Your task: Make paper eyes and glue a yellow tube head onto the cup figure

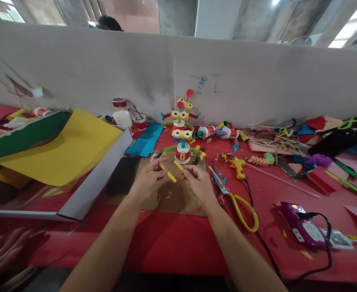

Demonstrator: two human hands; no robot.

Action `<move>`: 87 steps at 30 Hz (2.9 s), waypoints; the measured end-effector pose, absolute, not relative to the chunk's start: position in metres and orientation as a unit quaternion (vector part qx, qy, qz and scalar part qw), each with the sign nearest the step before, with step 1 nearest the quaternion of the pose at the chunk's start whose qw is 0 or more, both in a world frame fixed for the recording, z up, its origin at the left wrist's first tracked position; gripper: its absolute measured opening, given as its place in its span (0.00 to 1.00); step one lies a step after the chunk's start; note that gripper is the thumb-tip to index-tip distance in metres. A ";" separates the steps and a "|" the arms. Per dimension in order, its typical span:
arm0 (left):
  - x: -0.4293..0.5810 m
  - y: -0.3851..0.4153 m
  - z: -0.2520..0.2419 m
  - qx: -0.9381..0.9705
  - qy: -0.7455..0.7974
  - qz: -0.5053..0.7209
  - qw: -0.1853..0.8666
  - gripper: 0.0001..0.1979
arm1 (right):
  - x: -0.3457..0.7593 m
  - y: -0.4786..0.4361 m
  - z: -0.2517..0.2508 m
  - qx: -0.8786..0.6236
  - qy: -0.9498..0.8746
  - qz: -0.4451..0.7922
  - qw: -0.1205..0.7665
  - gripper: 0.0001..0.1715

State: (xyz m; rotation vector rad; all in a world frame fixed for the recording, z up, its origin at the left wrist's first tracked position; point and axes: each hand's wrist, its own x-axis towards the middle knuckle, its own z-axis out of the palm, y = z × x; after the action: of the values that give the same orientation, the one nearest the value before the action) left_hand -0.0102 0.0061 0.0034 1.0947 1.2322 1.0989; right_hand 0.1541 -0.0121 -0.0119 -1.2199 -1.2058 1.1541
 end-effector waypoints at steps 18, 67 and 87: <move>0.001 0.000 -0.001 0.457 0.447 0.489 0.594 0.05 | 0.148 -0.020 -0.013 -0.472 -0.572 0.400 0.539 0.08; 0.000 0.001 0.000 0.436 0.472 0.513 0.569 0.10 | 0.144 -0.025 -0.017 -0.525 -0.682 0.290 0.418 0.13; 0.007 -0.006 0.000 0.451 0.489 0.387 0.639 0.12 | 0.150 -0.046 -0.010 -0.589 -0.661 0.249 0.394 0.16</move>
State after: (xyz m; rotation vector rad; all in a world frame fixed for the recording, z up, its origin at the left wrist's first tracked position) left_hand 0.0067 -0.0058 0.0005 1.0281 1.1149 0.8821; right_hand 0.1496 -0.0458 -0.0099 -1.4933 -1.6768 0.6317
